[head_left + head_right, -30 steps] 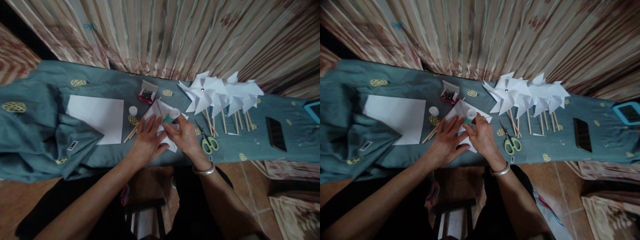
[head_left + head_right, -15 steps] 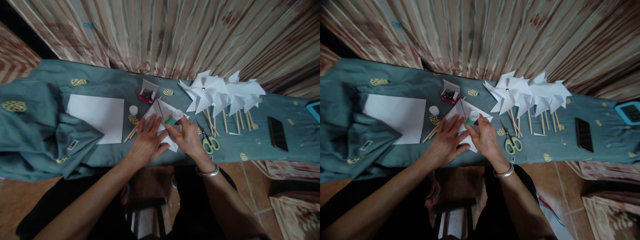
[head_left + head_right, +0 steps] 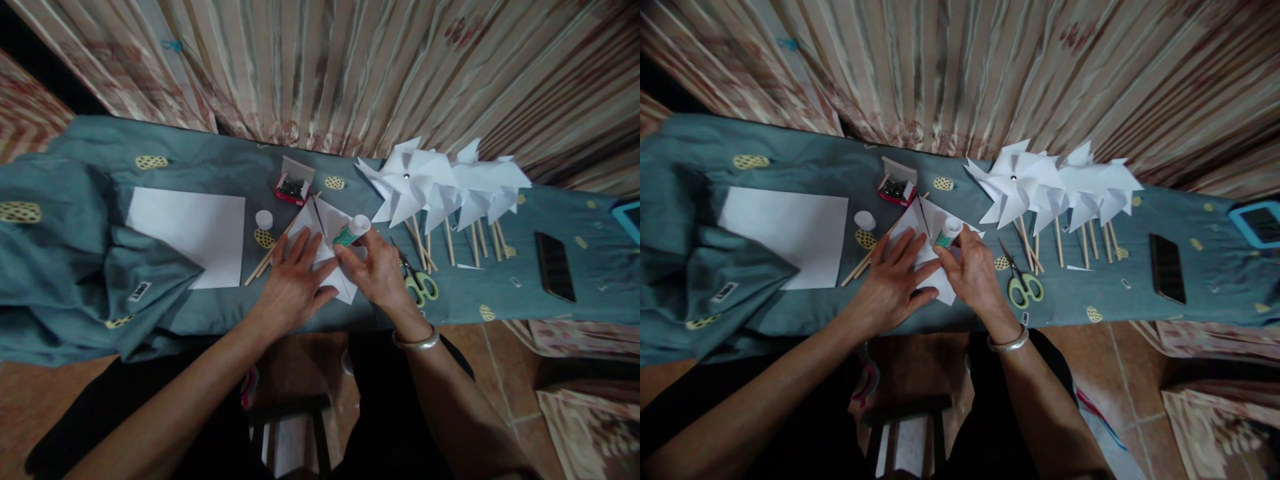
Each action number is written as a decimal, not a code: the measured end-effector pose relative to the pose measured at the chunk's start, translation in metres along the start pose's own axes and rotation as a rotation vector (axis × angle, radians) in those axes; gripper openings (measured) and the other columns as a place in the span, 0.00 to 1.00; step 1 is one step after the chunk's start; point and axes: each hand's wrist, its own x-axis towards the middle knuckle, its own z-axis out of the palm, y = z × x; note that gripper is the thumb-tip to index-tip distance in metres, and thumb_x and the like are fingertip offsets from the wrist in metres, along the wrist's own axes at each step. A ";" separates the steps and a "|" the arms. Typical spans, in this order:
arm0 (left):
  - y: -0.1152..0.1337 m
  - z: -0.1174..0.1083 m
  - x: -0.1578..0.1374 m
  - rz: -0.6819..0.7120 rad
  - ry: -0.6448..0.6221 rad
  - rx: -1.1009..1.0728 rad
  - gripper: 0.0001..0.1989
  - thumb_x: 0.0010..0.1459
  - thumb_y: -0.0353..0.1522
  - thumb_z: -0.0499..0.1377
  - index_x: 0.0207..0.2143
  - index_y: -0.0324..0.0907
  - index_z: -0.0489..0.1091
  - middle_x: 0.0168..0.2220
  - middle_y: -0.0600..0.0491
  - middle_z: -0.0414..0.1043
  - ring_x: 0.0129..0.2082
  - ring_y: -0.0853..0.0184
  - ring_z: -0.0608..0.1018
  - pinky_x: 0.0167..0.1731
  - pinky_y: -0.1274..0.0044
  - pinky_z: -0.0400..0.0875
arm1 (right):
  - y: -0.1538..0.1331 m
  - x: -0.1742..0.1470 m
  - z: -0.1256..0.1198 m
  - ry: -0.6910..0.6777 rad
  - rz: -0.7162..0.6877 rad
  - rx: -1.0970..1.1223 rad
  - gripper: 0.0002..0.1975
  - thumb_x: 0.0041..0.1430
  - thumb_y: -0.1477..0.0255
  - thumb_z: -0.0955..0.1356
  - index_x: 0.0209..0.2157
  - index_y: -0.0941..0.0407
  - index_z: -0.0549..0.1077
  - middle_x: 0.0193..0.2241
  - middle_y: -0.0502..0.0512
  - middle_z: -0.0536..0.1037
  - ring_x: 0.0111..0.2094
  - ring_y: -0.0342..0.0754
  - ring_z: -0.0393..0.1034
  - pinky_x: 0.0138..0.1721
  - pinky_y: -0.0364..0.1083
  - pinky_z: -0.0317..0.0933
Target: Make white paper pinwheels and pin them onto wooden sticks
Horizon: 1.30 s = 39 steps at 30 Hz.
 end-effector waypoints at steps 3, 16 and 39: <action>0.000 0.000 0.000 -0.006 -0.009 -0.005 0.25 0.58 0.43 0.59 0.56 0.48 0.66 0.65 0.42 0.55 0.66 0.46 0.54 0.61 0.49 0.48 | 0.000 0.002 0.000 0.000 0.010 -0.002 0.11 0.57 0.65 0.68 0.39 0.56 0.71 0.32 0.57 0.77 0.35 0.53 0.72 0.39 0.51 0.65; 0.001 -0.003 0.001 -0.008 -0.026 -0.005 0.24 0.58 0.43 0.59 0.56 0.47 0.67 0.65 0.40 0.56 0.66 0.45 0.54 0.61 0.50 0.47 | 0.000 0.008 0.007 0.050 0.011 0.007 0.10 0.56 0.65 0.68 0.38 0.55 0.70 0.32 0.56 0.78 0.34 0.52 0.72 0.38 0.50 0.65; -0.001 0.002 -0.001 0.015 0.023 0.016 0.24 0.57 0.44 0.60 0.55 0.49 0.67 0.65 0.43 0.56 0.66 0.47 0.55 0.61 0.50 0.48 | 0.009 0.010 -0.003 -0.042 0.362 0.921 0.14 0.48 0.60 0.73 0.32 0.53 0.73 0.32 0.50 0.79 0.34 0.46 0.74 0.40 0.47 0.70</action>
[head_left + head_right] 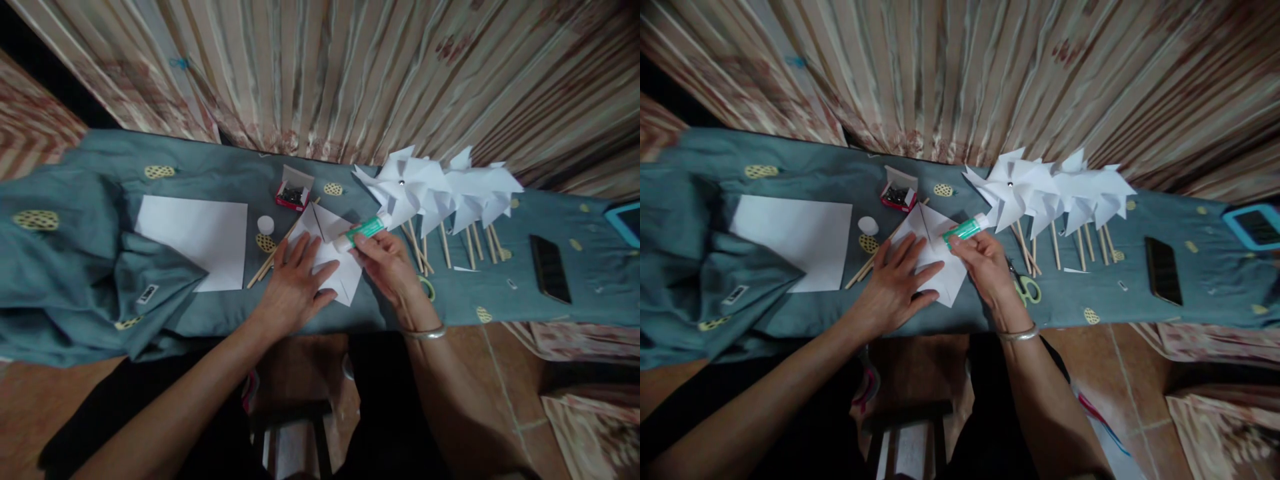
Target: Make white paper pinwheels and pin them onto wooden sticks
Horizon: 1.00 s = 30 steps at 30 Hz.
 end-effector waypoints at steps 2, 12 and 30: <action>0.000 0.000 0.000 0.004 0.001 0.004 0.24 0.57 0.44 0.60 0.55 0.49 0.67 0.65 0.43 0.56 0.66 0.46 0.55 0.60 0.50 0.48 | -0.005 -0.001 -0.005 0.036 0.042 0.129 0.13 0.47 0.61 0.73 0.32 0.53 0.74 0.33 0.50 0.80 0.35 0.46 0.75 0.42 0.47 0.71; 0.005 -0.011 -0.001 -0.003 0.022 0.000 0.34 0.59 0.44 0.58 0.63 0.39 0.55 0.65 0.37 0.54 0.66 0.48 0.54 0.61 0.48 0.42 | 0.000 -0.001 -0.017 0.067 0.104 0.417 0.11 0.50 0.62 0.73 0.32 0.53 0.74 0.31 0.50 0.80 0.35 0.45 0.77 0.44 0.48 0.73; -0.057 -0.038 0.008 -0.478 0.445 -0.589 0.16 0.51 0.36 0.62 0.43 0.41 0.75 0.41 0.50 0.76 0.38 0.63 0.77 0.44 0.70 0.71 | -0.009 -0.020 -0.013 -0.043 0.193 0.562 0.13 0.39 0.71 0.79 0.29 0.57 0.78 0.27 0.49 0.82 0.31 0.42 0.77 0.42 0.41 0.71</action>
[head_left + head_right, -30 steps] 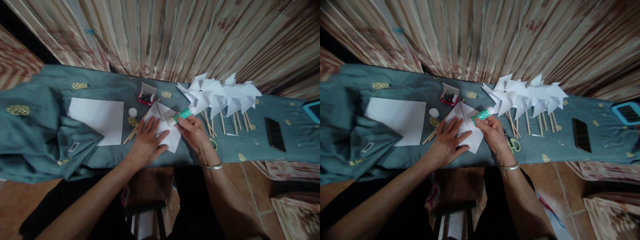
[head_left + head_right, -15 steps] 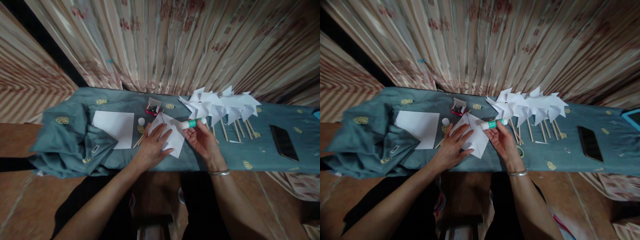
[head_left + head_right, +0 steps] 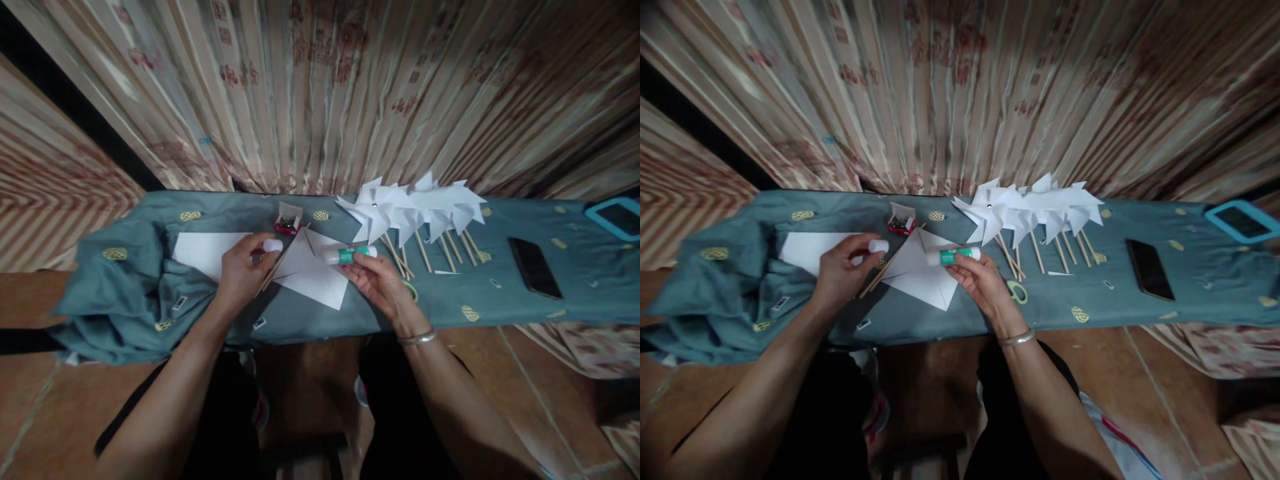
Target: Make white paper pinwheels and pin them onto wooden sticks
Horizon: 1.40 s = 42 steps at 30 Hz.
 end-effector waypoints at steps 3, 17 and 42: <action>0.020 0.009 -0.018 -0.217 -0.100 -0.449 0.20 0.43 0.38 0.68 0.39 0.40 0.76 0.32 0.53 0.77 0.31 0.66 0.77 0.37 0.74 0.72 | 0.002 -0.006 0.004 -0.036 0.016 0.003 0.16 0.36 0.72 0.80 0.31 0.56 0.79 0.28 0.49 0.83 0.31 0.43 0.78 0.40 0.41 0.72; 0.033 0.023 -0.034 -0.382 -0.170 -0.770 0.19 0.36 0.33 0.73 0.35 0.41 0.78 0.30 0.56 0.77 0.31 0.70 0.77 0.40 0.74 0.71 | 0.007 -0.010 0.010 -0.088 0.010 -0.070 0.15 0.38 0.70 0.79 0.31 0.55 0.78 0.30 0.47 0.82 0.33 0.42 0.77 0.40 0.41 0.72; 0.032 0.019 -0.042 -0.208 -0.246 -0.548 0.20 0.38 0.38 0.72 0.35 0.39 0.78 0.35 0.50 0.79 0.34 0.64 0.78 0.39 0.72 0.74 | 0.024 -0.015 0.022 -0.099 0.022 -0.309 0.19 0.36 0.66 0.79 0.31 0.56 0.75 0.27 0.46 0.77 0.29 0.41 0.71 0.42 0.46 0.67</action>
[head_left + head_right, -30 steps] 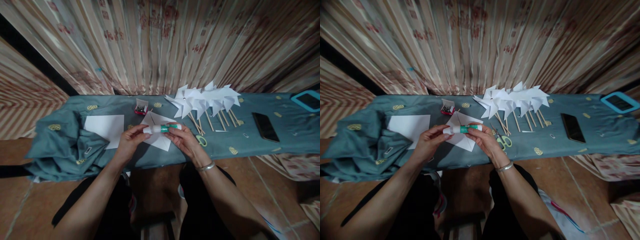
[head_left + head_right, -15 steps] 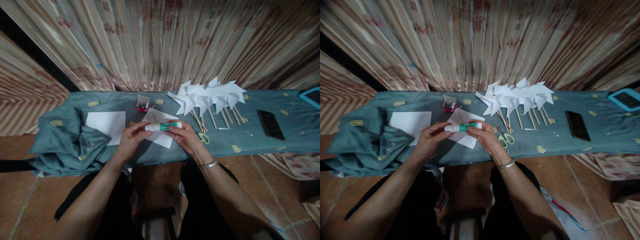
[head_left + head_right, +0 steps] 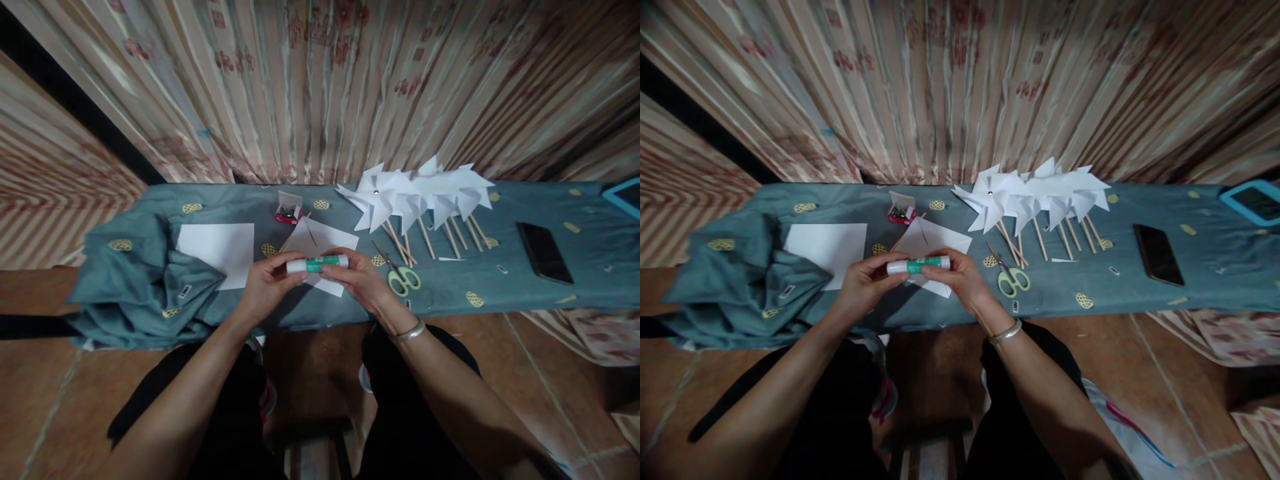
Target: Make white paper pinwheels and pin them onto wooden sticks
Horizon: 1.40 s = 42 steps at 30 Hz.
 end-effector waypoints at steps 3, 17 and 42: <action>-0.001 -0.006 -0.001 0.020 0.011 0.042 0.19 0.38 0.39 0.72 0.34 0.39 0.78 0.34 0.49 0.79 0.32 0.64 0.78 0.37 0.73 0.73 | 0.005 0.003 0.005 -0.026 -0.024 -0.064 0.19 0.37 0.65 0.79 0.33 0.56 0.75 0.28 0.48 0.78 0.29 0.42 0.71 0.41 0.47 0.68; -0.017 -0.077 0.019 0.237 0.325 0.942 0.14 0.51 0.36 0.62 0.39 0.40 0.76 0.40 0.46 0.77 0.42 0.55 0.74 0.45 0.67 0.67 | 0.005 -0.005 -0.041 0.045 -0.539 -1.089 0.13 0.58 0.73 0.66 0.44 0.56 0.75 0.44 0.60 0.79 0.45 0.54 0.74 0.52 0.55 0.64; -0.021 0.012 -0.008 0.739 -0.293 0.966 0.09 0.63 0.28 0.53 0.40 0.37 0.72 0.39 0.46 0.77 0.40 0.63 0.76 0.41 0.71 0.74 | 0.008 -0.023 -0.046 -0.086 -0.446 -0.989 0.17 0.54 0.77 0.68 0.47 0.52 0.74 0.54 0.60 0.73 0.56 0.53 0.66 0.58 0.56 0.58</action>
